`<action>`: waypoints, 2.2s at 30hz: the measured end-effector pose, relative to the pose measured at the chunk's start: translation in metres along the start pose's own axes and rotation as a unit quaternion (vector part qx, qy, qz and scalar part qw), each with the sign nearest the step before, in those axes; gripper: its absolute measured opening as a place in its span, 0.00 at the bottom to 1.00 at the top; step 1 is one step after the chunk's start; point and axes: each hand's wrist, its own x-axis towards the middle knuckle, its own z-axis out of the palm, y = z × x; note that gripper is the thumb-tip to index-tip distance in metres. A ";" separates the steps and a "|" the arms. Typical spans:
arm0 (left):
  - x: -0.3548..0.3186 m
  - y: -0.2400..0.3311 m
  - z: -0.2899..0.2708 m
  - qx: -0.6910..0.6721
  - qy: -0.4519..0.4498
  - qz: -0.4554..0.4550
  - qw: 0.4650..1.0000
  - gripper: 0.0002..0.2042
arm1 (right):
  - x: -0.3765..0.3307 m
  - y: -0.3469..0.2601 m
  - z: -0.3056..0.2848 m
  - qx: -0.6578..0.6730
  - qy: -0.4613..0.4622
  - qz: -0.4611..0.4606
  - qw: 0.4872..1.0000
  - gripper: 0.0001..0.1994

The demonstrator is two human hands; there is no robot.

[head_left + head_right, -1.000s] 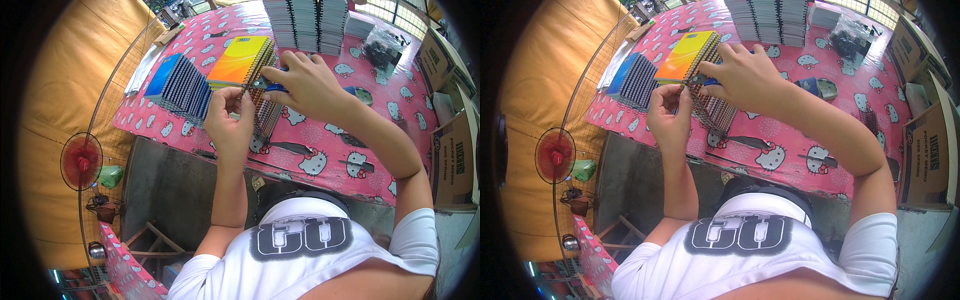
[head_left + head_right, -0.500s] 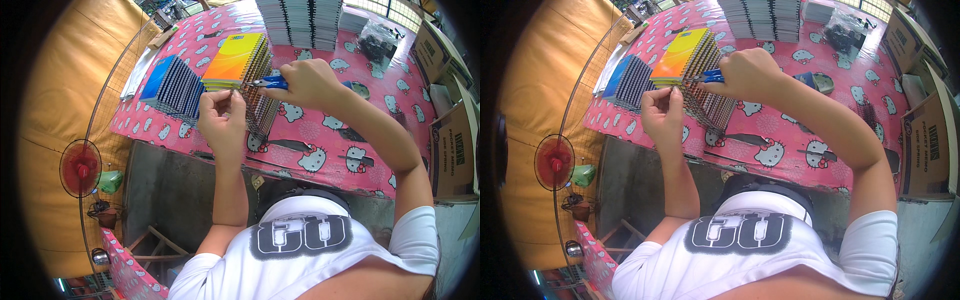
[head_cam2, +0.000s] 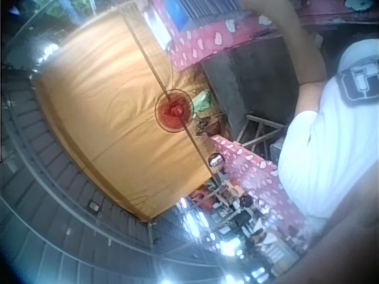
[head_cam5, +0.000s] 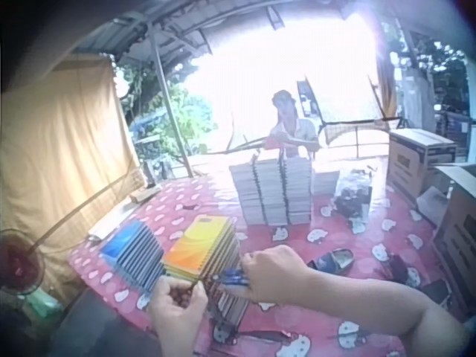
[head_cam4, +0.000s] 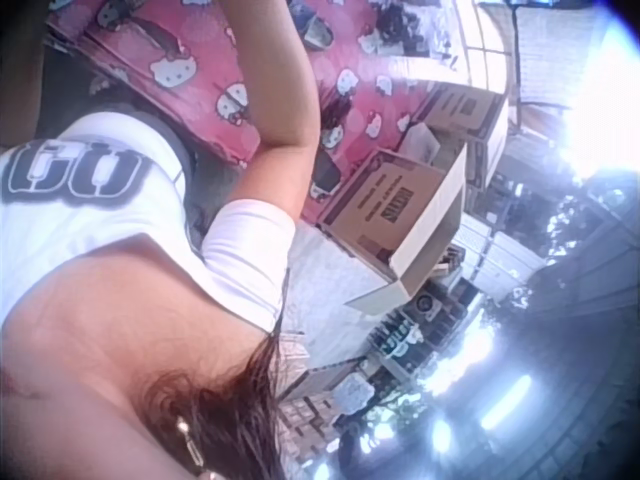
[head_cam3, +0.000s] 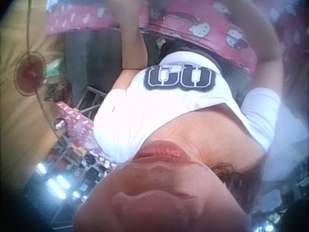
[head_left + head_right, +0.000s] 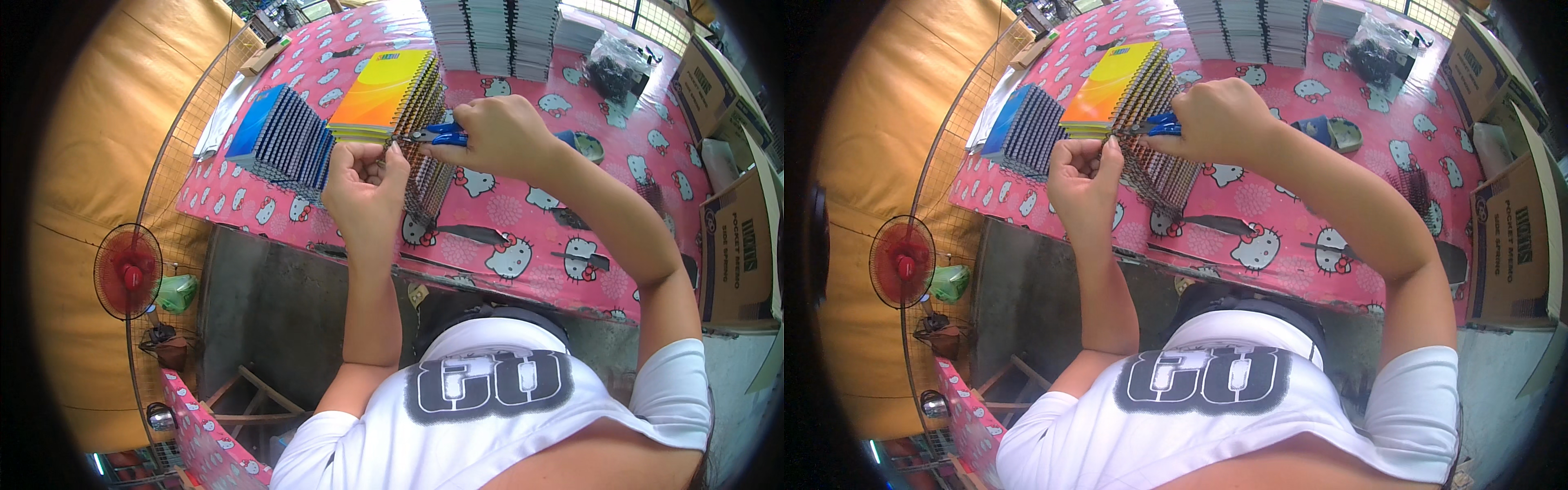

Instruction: The person binds stacks of paper and covers into notebooks by manually aligning them and inserting a spiral binding through the pre-punched holes, then uses pliers to cut the excess binding.

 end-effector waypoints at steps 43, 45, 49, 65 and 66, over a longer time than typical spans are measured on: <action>-0.008 -0.013 -0.010 -0.052 -0.072 -0.118 0.989 0.16 | -0.023 0.002 0.057 0.029 0.208 -0.037 0.977 0.30; -0.007 -0.021 -0.010 -0.054 -0.078 -0.066 0.993 0.15 | -0.021 -0.003 0.051 0.046 0.165 -0.021 0.985 0.30; -0.004 -0.027 -0.013 -0.034 -0.070 -0.050 0.996 0.14 | -0.017 -0.007 0.046 0.061 0.096 0.005 0.993 0.31; -0.006 -0.037 -0.017 -0.094 -0.087 -0.123 0.984 0.17 | -0.021 -0.008 0.062 0.060 0.152 0.000 0.987 0.29; -0.005 -0.038 -0.018 -0.086 -0.089 -0.118 0.985 0.16 | -0.021 -0.010 0.060 0.081 0.111 0.019 0.990 0.29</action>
